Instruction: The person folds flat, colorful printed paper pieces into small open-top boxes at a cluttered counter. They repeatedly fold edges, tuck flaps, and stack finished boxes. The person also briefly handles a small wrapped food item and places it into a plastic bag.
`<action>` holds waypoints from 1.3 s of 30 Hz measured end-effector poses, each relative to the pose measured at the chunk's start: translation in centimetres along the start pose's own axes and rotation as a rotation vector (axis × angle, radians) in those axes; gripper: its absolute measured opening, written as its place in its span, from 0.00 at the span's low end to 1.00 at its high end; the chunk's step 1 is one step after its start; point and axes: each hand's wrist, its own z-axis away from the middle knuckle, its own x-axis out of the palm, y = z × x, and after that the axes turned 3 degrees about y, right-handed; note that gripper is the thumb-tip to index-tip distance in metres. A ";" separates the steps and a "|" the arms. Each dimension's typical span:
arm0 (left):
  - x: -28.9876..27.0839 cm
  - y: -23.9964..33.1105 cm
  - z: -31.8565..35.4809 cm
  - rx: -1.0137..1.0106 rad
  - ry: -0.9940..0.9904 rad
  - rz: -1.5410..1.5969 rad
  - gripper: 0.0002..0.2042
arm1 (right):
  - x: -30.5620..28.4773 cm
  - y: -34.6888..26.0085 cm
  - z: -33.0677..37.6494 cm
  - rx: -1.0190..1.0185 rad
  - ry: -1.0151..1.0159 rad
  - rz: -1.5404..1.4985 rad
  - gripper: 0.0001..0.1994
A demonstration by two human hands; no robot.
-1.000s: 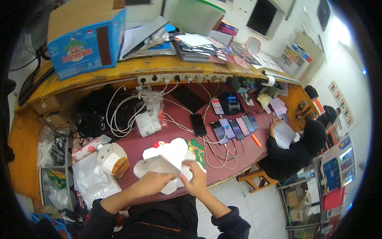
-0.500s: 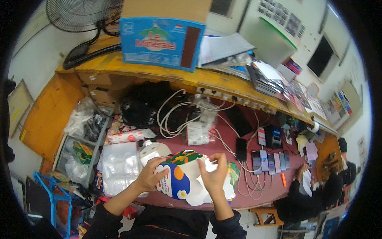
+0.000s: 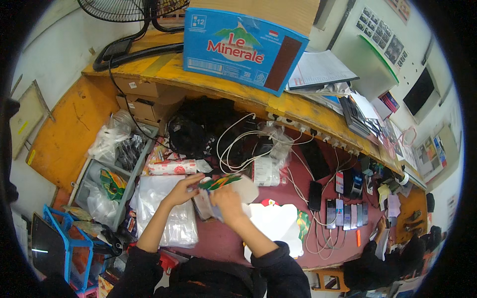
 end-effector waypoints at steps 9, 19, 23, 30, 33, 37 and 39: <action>3.3 -4.4 0.9 -0.078 0.103 0.353 0.17 | 5.0 1.2 -3.6 0.173 -0.195 -0.332 0.35; 4.9 -3.3 2.2 -0.168 0.246 0.351 0.19 | 1.5 -1.7 -2.5 0.172 -0.142 -0.067 0.11; 5.0 -2.6 2.2 -0.163 0.245 0.369 0.20 | 4.2 -1.2 -2.4 0.172 -0.391 -0.004 0.16; 5.6 -3.1 2.0 -0.233 0.290 0.483 0.20 | 8.6 -2.5 -6.0 0.517 -0.490 -0.190 0.32; 5.9 -1.7 1.6 -0.274 0.371 0.543 0.17 | 7.9 -2.5 -6.3 0.461 -0.457 -0.176 0.32; 8.2 3.6 4.0 0.014 1.005 0.130 0.14 | 2.6 0.1 -1.9 0.046 -0.157 -0.310 0.18; 11.4 6.7 6.2 0.375 1.035 -0.148 0.12 | -0.3 2.0 2.3 0.146 0.169 -0.644 0.14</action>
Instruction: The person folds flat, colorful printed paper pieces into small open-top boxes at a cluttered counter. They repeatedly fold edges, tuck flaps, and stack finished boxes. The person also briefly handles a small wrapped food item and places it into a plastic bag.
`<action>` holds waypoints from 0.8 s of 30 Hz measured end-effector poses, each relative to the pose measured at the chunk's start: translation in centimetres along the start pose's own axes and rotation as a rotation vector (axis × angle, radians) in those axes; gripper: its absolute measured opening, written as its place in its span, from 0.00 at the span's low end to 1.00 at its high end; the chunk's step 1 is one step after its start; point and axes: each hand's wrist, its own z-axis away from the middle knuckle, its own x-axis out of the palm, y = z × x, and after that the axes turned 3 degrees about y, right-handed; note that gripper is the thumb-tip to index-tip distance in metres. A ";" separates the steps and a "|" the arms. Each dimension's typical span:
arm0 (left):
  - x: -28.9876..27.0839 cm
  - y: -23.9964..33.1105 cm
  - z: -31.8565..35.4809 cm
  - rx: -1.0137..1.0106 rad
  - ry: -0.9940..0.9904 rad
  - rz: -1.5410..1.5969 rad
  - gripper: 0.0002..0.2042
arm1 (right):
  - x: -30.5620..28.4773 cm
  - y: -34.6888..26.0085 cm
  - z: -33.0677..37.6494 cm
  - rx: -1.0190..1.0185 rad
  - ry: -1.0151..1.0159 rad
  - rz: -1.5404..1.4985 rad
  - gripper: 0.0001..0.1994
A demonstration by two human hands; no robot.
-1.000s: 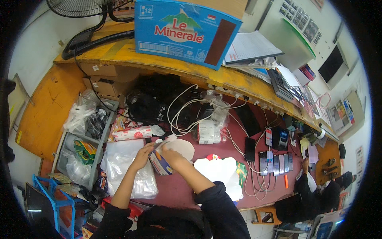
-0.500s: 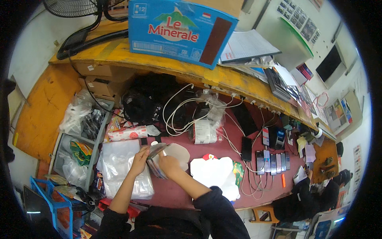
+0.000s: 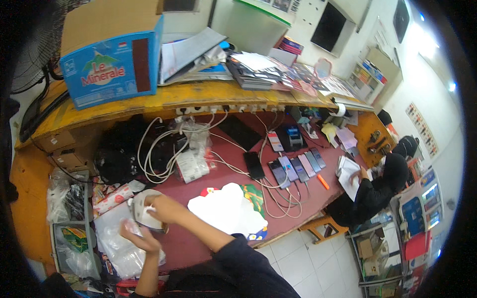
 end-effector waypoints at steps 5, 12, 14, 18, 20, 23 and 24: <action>4.6 7.1 11.2 0.164 -1.365 0.566 0.25 | -7.6 4.5 11.3 0.169 0.516 -0.085 0.17; 9.3 7.0 19.0 0.211 -1.718 0.119 0.42 | -7.4 10.3 28.8 0.659 0.383 -0.115 0.20; 9.1 7.2 18.3 0.217 -1.675 0.127 0.41 | -7.6 10.4 32.0 0.669 0.458 -0.110 0.19; 8.4 7.9 18.0 0.386 -1.612 -0.001 0.36 | -7.5 9.7 33.9 0.714 0.546 -0.169 0.18; 8.0 8.0 18.7 0.441 -1.654 -0.047 0.35 | -7.4 9.2 33.0 0.686 0.595 -0.205 0.19; 7.6 8.2 19.1 0.618 -1.531 0.006 0.28 | -7.4 8.3 30.9 0.613 0.576 -0.250 0.19; 7.6 8.5 18.6 0.559 -1.566 0.043 0.26 | -7.7 7.9 30.3 0.590 0.569 -0.255 0.18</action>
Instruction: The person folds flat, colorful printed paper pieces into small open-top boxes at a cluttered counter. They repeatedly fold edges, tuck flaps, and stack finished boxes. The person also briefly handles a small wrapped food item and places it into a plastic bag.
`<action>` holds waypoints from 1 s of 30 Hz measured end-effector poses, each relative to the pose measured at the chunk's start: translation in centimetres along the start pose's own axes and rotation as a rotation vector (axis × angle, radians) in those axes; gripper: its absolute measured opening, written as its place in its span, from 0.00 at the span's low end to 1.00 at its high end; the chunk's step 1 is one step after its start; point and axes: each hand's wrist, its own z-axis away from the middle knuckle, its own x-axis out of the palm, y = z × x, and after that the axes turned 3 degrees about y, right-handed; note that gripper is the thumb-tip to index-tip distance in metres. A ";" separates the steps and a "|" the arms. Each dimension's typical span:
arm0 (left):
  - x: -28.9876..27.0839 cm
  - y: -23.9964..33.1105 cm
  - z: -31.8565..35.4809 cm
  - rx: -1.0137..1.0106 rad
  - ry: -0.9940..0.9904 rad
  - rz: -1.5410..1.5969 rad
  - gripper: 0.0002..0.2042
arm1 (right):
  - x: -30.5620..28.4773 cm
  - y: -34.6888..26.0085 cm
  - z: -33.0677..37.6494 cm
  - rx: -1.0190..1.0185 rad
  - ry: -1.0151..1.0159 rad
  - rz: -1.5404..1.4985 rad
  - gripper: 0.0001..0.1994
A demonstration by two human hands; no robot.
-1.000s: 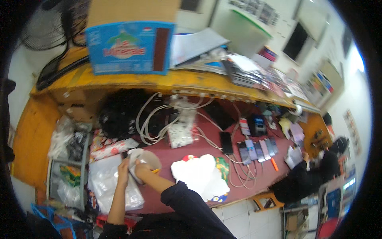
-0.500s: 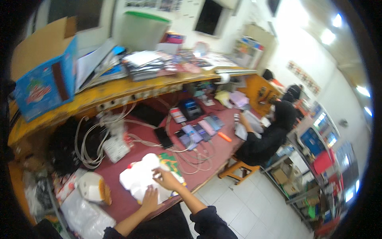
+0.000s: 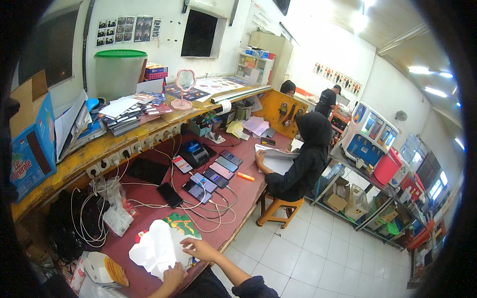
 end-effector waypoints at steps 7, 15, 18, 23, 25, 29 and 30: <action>-16.0 -0.5 -1.6 -0.240 0.523 0.438 0.02 | 0.3 -6.7 -1.7 -0.532 0.434 0.238 0.22; -25.5 -0.5 -1.2 0.054 0.467 0.339 0.08 | 6.2 -10.4 -1.9 -0.504 0.242 -0.131 0.18; -25.4 -0.7 -0.9 0.044 0.440 0.137 0.09 | 7.5 -10.5 -1.5 -0.343 0.364 -0.224 0.10; -24.1 -2.6 0.4 -0.477 0.651 0.856 0.12 | 4.6 -11.2 -1.8 -0.405 0.615 -0.446 0.05; -23.2 -3.3 0.3 -0.592 0.120 1.732 0.18 | 3.0 -11.6 -1.6 -0.802 0.394 -0.096 0.06; -22.2 -2.5 0.2 -0.568 0.093 1.988 0.18 | 2.9 -12.2 -0.8 -0.678 0.179 -0.062 0.04; -22.2 -1.7 0.2 -0.612 0.160 2.025 0.17 | 3.0 -12.2 -0.6 -0.653 0.268 -0.014 0.05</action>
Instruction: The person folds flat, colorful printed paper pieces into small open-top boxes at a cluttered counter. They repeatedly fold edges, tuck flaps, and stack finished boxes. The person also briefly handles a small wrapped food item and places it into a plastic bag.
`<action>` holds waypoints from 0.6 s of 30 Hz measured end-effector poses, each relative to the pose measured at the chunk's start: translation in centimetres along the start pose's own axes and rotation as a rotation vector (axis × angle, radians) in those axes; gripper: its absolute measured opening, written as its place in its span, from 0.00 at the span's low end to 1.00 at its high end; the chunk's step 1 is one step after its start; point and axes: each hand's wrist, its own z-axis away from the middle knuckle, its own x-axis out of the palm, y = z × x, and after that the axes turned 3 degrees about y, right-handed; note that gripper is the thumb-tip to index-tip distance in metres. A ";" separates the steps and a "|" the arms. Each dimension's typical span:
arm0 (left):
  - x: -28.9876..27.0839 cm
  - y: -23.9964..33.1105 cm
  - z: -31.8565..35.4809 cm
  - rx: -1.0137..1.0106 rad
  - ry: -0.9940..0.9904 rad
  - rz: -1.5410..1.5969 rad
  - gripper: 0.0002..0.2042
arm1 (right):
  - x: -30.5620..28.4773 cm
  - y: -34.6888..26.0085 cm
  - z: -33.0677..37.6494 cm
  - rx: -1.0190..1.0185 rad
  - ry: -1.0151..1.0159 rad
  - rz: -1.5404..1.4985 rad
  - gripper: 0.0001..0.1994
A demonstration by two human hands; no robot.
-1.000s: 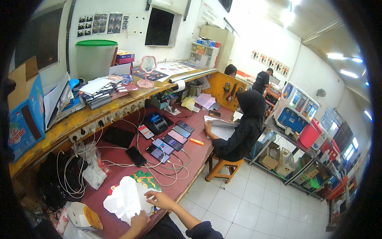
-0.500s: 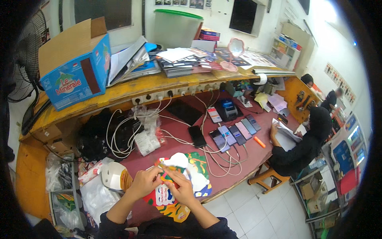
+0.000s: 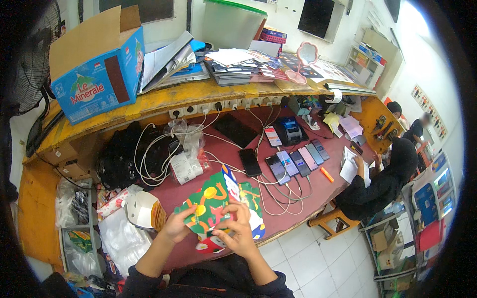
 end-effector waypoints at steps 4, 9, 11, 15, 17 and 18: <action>2.2 -1.7 1.4 0.087 0.137 0.114 0.15 | 1.7 -0.1 0.5 0.094 0.348 -0.034 0.09; 1.1 -4.7 1.9 0.401 0.015 -0.151 0.14 | 3.5 -0.5 1.3 0.223 0.492 -0.075 0.12; -0.5 -5.5 1.4 0.490 -0.019 -0.327 0.13 | 3.5 -0.6 1.5 0.254 0.343 -0.015 0.12; -2.8 -6.0 0.8 0.256 -0.161 -0.076 0.17 | 2.6 -0.2 1.5 0.227 0.145 -0.180 0.15; -3.0 -5.8 1.2 0.117 -0.464 0.279 0.23 | 2.1 0.0 1.6 0.299 0.002 -0.320 0.32; -2.8 -5.9 1.5 0.033 -0.498 0.446 0.27 | 1.9 -0.1 1.6 0.391 -0.013 -0.564 0.35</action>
